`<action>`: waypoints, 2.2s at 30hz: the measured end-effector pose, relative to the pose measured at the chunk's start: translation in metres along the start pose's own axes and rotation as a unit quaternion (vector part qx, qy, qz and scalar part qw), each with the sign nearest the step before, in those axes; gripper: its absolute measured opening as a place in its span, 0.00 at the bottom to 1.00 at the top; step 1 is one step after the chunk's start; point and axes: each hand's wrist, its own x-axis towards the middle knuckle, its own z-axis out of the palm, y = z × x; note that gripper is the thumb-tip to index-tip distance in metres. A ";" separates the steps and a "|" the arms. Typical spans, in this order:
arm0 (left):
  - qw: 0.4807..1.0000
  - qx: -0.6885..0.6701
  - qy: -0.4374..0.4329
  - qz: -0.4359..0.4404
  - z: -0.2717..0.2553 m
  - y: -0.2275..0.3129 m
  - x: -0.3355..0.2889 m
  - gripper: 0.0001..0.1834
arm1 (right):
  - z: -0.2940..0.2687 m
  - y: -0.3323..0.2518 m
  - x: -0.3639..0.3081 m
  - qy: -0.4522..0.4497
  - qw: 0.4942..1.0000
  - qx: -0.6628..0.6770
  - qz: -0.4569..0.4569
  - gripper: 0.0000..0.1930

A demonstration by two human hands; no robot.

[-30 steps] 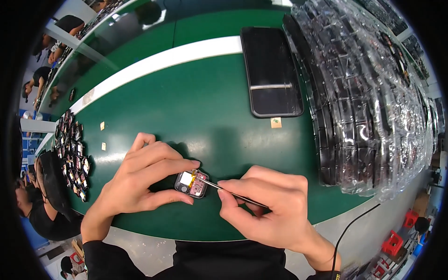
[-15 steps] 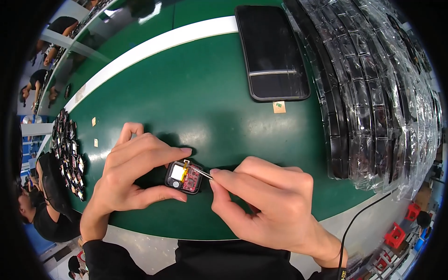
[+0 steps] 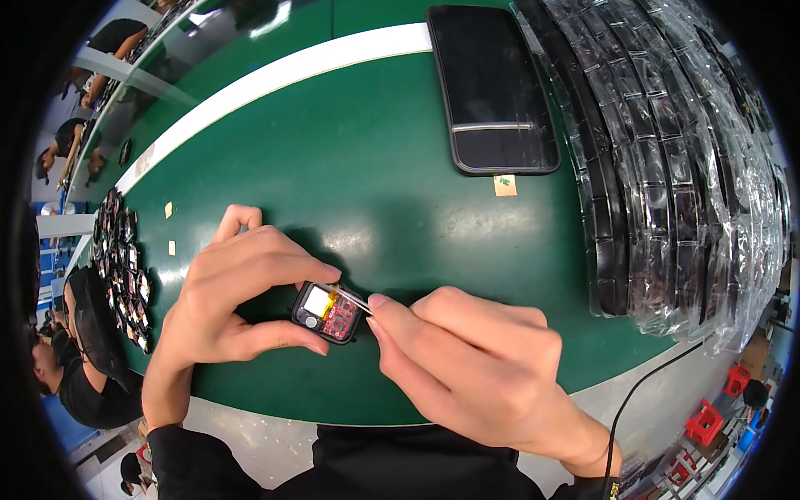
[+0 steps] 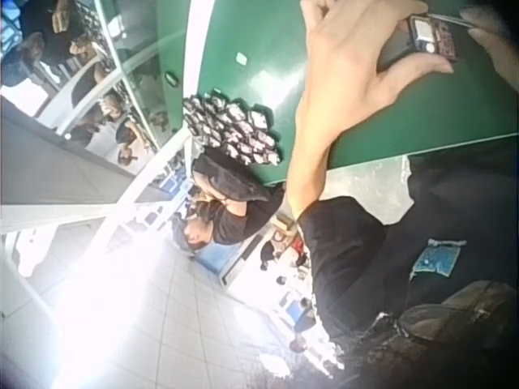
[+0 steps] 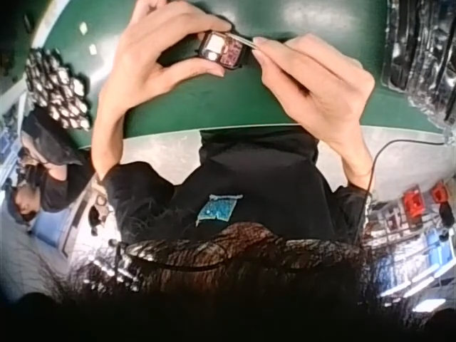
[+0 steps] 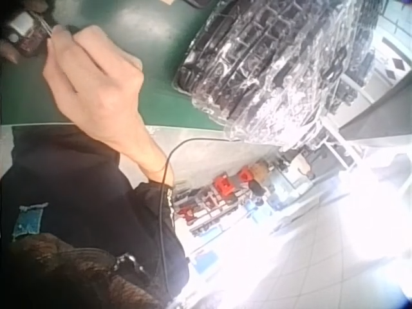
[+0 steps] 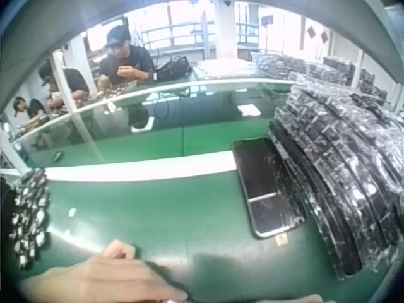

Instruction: Assembling and inspecting small electronic smartwatch components at a factory workbench using tweezers.

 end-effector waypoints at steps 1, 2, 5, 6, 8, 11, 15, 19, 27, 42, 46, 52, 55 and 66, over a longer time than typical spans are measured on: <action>1.000 0.000 -0.001 -0.001 -0.002 -0.003 0.000 0.34 | -0.002 -0.001 0.001 -0.012 0.999 0.033 0.027 0.14; 1.000 -0.019 -0.009 0.005 -0.003 -0.005 0.000 0.34 | -0.004 -0.001 0.001 -0.024 0.996 0.066 0.054 0.13; 0.999 -0.040 -0.015 0.019 -0.003 -0.008 0.001 0.34 | -0.006 0.000 0.002 -0.037 0.994 0.076 0.068 0.12; 0.999 -0.042 -0.012 0.027 -0.002 -0.009 0.001 0.34 | -0.007 0.000 0.002 -0.037 0.994 0.077 0.069 0.12; 0.999 -0.044 -0.010 0.025 -0.001 -0.009 0.001 0.33 | -0.008 0.001 0.002 -0.053 0.992 0.079 0.080 0.12; 0.999 -0.043 -0.011 0.022 -0.001 -0.008 0.001 0.33 | -0.008 0.000 0.002 -0.049 0.992 0.083 0.078 0.11; 0.999 -0.036 -0.017 0.025 -0.002 -0.007 0.001 0.33 | -0.007 0.000 0.001 -0.053 0.991 0.087 0.083 0.11; 0.999 -0.038 -0.013 0.026 -0.001 -0.008 0.002 0.33 | -0.007 0.000 0.001 -0.062 0.990 0.081 0.101 0.11; 0.999 -0.028 -0.014 0.037 0.000 -0.007 0.003 0.32 | -0.009 -0.003 0.003 -0.070 0.987 0.086 0.117 0.10; 0.998 -0.032 -0.012 0.048 0.000 -0.007 0.006 0.30 | -0.007 -0.002 -0.001 -0.062 0.992 0.052 0.094 0.11; 0.998 -0.021 -0.014 0.060 -0.002 -0.007 0.003 0.30 | -0.008 -0.005 0.000 -0.062 0.993 0.045 0.086 0.12; 0.998 -0.022 -0.010 0.060 0.000 -0.005 0.004 0.30 | -0.003 -0.003 -0.004 -0.042 0.996 0.063 0.049 0.13; 0.998 -0.021 -0.014 0.052 -0.002 -0.004 0.004 0.30 | -0.002 -0.001 -0.003 -0.032 0.997 0.068 0.034 0.12; 0.998 -0.023 -0.022 0.052 -0.007 0.001 0.015 0.25 | -0.022 -0.004 -0.003 -0.005 0.996 0.063 0.067 0.11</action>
